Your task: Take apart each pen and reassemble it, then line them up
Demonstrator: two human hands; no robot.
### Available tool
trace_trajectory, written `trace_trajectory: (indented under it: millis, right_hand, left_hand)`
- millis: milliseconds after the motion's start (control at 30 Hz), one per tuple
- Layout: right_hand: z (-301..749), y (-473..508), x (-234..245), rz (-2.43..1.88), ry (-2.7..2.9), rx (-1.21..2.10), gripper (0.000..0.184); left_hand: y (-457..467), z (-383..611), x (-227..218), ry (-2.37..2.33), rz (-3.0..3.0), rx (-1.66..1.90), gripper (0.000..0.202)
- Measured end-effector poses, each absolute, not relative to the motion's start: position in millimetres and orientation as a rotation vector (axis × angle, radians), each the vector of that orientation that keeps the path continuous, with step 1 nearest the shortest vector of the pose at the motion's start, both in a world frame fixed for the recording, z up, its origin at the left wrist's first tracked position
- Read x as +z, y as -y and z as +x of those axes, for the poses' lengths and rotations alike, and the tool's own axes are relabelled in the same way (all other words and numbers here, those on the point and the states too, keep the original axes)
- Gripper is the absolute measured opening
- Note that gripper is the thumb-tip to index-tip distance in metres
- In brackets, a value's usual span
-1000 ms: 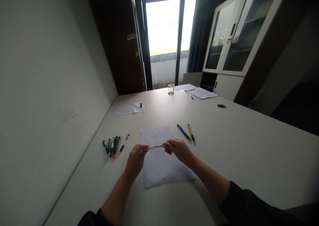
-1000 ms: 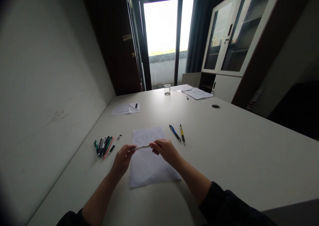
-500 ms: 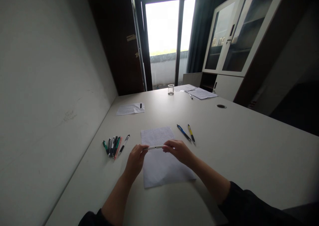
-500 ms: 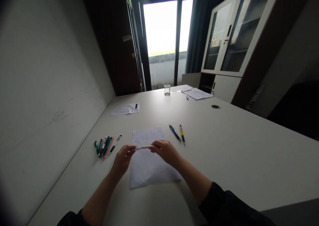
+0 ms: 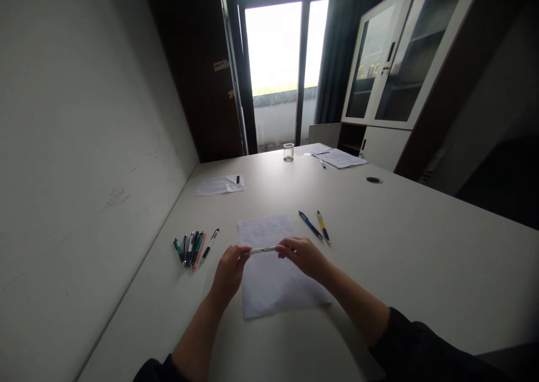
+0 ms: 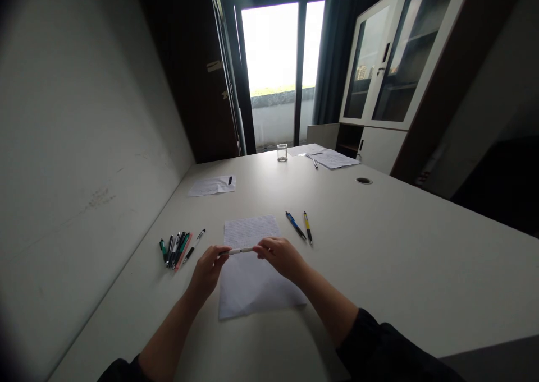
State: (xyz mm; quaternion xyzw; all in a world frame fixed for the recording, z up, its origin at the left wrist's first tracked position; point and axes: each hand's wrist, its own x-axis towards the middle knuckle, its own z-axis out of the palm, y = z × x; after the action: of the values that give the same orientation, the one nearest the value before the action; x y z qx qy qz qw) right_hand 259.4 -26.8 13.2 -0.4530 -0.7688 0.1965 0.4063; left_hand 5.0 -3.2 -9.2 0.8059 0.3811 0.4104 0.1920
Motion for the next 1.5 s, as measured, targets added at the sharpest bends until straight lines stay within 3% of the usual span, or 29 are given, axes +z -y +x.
trace_trajectory:
  millis: [67,133,233,333,467,567,667,800,933,1033,1200,1367,1500]
  right_hand:
    - [260.2,26.7,13.4,-1.155,1.957,0.508,0.035]
    - [260.1,26.0,11.7,-1.142,1.923,0.546,0.026]
    - [258.1,25.0,8.4,-1.092,1.881,0.564,0.031]
    - [256.6,25.6,8.0,-1.104,1.902,0.485,0.020]
    - [257.3,27.4,10.9,-1.146,1.994,0.435,0.035]
    - [257.8,26.9,10.3,-1.140,1.974,0.483,0.025]
    - [256.8,25.7,7.4,-1.103,1.907,0.542,0.037]
    - [255.6,26.0,7.5,-1.134,1.941,0.462,0.020]
    - [256.9,26.6,9.5,-1.165,2.047,0.457,0.037]
    - [257.3,25.4,6.6,-1.159,1.995,0.485,0.024]
    - [255.7,25.4,3.5,-1.155,1.981,0.402,0.018]
    - [256.0,28.2,7.9,-1.208,2.093,0.388,0.036]
    - [255.9,25.5,4.4,-1.167,2.011,0.443,0.025]
  left_hand:
    - [3.0,5.2,-9.3,-1.069,2.263,1.147,0.017]
    - [2.9,5.2,-9.1,-1.073,2.263,1.151,0.017]
    - [3.3,5.3,-7.9,-1.079,2.264,1.159,0.017]
    - [4.3,5.8,-6.0,-1.075,2.277,1.149,0.017]
    - [5.1,6.7,-4.2,-1.063,2.301,1.149,0.016]
    - [4.9,6.5,-4.5,-1.064,2.296,1.154,0.016]
    - [4.4,5.6,-5.2,-1.074,2.289,1.157,0.016]
    - [4.0,5.3,-5.4,-1.065,2.306,1.164,0.016]
    - [3.5,5.6,-6.2,-1.059,2.322,1.134,0.015]
    - [3.5,5.6,-6.7,-1.070,2.319,1.130,0.016]
    - [4.7,6.0,-4.6,-1.082,2.321,1.135,0.016]
    - [4.3,6.2,-4.4,-1.055,2.350,1.129,0.015]
    - [4.2,5.6,-5.7,-1.067,2.335,1.132,0.016]
